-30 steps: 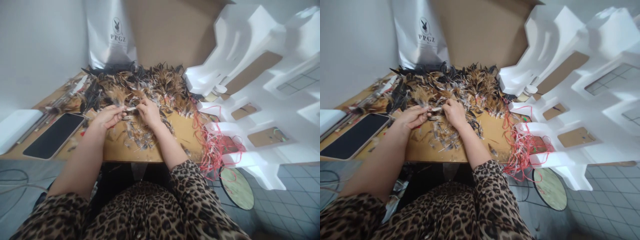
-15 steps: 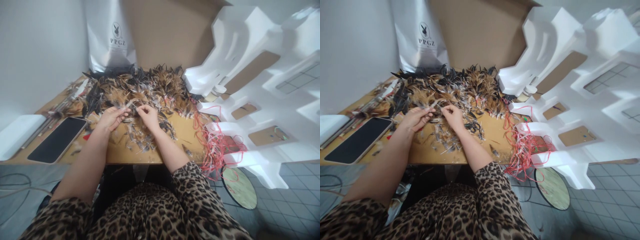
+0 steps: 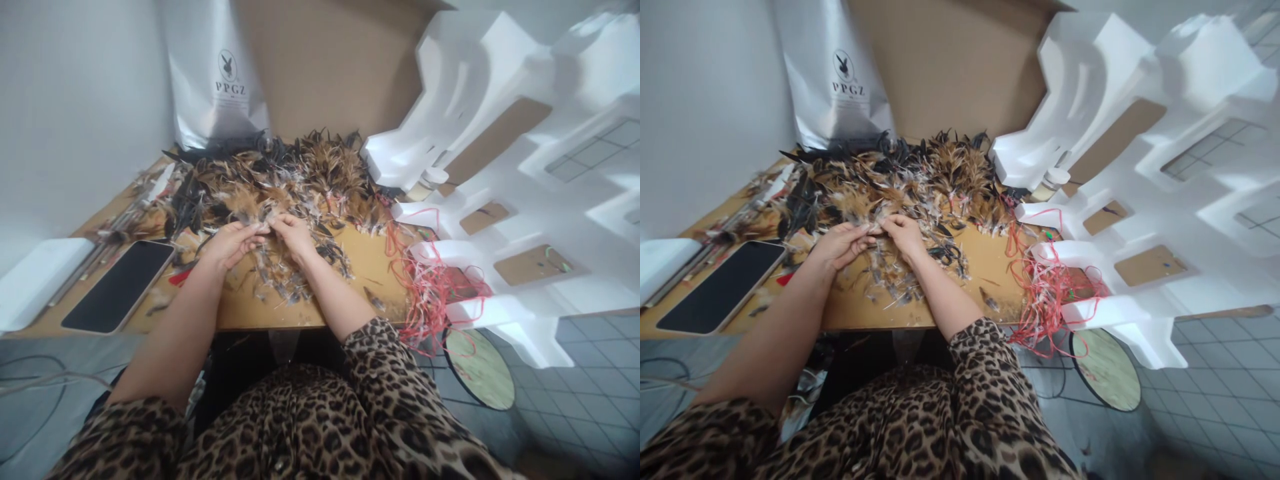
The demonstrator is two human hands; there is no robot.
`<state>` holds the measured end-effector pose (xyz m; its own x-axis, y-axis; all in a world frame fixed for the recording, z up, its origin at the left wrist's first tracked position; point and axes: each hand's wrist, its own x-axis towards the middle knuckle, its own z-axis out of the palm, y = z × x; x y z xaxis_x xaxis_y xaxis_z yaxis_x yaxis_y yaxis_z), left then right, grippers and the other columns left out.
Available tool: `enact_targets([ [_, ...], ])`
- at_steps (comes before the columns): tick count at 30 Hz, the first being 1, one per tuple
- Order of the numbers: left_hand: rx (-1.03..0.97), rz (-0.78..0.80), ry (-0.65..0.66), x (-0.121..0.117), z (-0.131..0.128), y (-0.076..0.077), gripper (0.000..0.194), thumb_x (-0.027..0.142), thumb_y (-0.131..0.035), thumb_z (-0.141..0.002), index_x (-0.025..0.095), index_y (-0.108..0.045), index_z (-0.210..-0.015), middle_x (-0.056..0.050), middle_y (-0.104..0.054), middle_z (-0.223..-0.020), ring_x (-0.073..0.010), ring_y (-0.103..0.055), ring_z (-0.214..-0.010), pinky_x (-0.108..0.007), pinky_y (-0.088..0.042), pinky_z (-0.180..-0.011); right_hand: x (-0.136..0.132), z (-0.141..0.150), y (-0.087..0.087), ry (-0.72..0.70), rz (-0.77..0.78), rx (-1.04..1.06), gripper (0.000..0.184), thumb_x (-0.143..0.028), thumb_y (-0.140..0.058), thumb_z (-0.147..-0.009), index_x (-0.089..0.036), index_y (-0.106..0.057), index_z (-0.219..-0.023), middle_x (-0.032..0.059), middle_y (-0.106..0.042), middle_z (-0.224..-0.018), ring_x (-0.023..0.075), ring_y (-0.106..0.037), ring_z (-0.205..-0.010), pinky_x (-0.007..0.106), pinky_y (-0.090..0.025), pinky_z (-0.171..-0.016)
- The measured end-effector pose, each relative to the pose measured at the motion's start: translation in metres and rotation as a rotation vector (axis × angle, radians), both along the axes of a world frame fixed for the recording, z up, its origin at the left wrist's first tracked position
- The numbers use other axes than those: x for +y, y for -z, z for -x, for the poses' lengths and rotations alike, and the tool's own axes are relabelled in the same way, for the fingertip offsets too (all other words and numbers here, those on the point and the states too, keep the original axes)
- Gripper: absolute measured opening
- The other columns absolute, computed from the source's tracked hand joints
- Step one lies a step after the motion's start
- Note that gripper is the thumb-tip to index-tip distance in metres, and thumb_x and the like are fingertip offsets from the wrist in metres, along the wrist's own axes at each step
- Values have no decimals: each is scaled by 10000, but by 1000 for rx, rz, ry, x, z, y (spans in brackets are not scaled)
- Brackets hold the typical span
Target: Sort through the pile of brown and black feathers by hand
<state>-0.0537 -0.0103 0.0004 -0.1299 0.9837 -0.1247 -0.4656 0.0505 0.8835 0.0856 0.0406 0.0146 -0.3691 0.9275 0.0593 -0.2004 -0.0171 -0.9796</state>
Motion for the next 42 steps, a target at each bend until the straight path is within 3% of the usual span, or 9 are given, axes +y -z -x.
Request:
enact_targets([
  [9,-1,91,17,2,1,4,93,131,-721,-678,66,-680,-730,-136,-710,-727,-93,-632,-517,-109,-423,-400,6,-1,8,-14,-258,-180,215,-360,-639,-691,-146,-620,-706,-25,-605,-682,77,-514,-639,206,-415,-677],
  [14,77,94,14,-1,-1,2,132,156,-752,-642,63,-661,-667,-124,-687,-645,-92,-611,-482,-126,-440,-419,6,1,9,-6,-313,-236,218,-363,-631,-707,-147,-644,-733,-15,-629,-705,85,-539,-664,213,-435,-699],
  [19,98,24,-157,-1,3,-5,158,175,-747,-640,69,-630,-632,-100,-681,-631,-78,-589,-455,-131,-417,-409,9,-1,11,-17,-335,-259,229,-349,-610,-737,-145,-671,-819,10,-676,-809,97,-583,-744,226,-452,-770],
  [24,-41,-54,-335,0,9,-7,139,173,-687,-700,111,-585,-629,-51,-692,-665,-48,-571,-463,-120,-399,-413,8,-9,10,-90,-505,-632,173,-280,-588,-753,-149,-688,-807,12,-668,-798,111,-578,-738,233,-436,-756],
  [28,-43,-29,-343,1,9,-6,175,195,-704,-693,121,-556,-633,-43,-690,-670,-43,-563,-463,-121,-389,-417,0,-7,9,-101,-686,-944,235,-315,-573,-775,-201,-687,-946,23,-629,-904,139,-569,-827,255,-423,-782],
  [32,-43,-20,-335,1,8,-6,191,217,-736,-665,120,-571,-674,-41,-693,-686,-43,-562,-466,-126,-388,-422,-7,1,10,-136,-751,-1113,323,-373,-550,-796,-223,-640,-1067,57,-602,-1004,174,-572,-893,273,-428,-777],
  [38,-86,-57,-326,1,11,-5,153,200,-722,-681,126,-589,-696,-29,-690,-687,-43,-565,-484,-121,-378,-413,1,-10,-1,-209,-785,-1166,209,-230,-478,-790,-183,-680,-811,66,-664,-898,165,-591,-816,258,-417,-738],
  [42,-133,-59,-332,2,15,-1,109,185,-705,-698,136,-608,-716,-13,-686,-689,-31,-553,-491,-109,-365,-410,18,-42,-11,-355,-648,-1058,169,-175,-532,-698,-146,-694,-734,24,-677,-704,119,-572,-648,226,-403,-665],
])
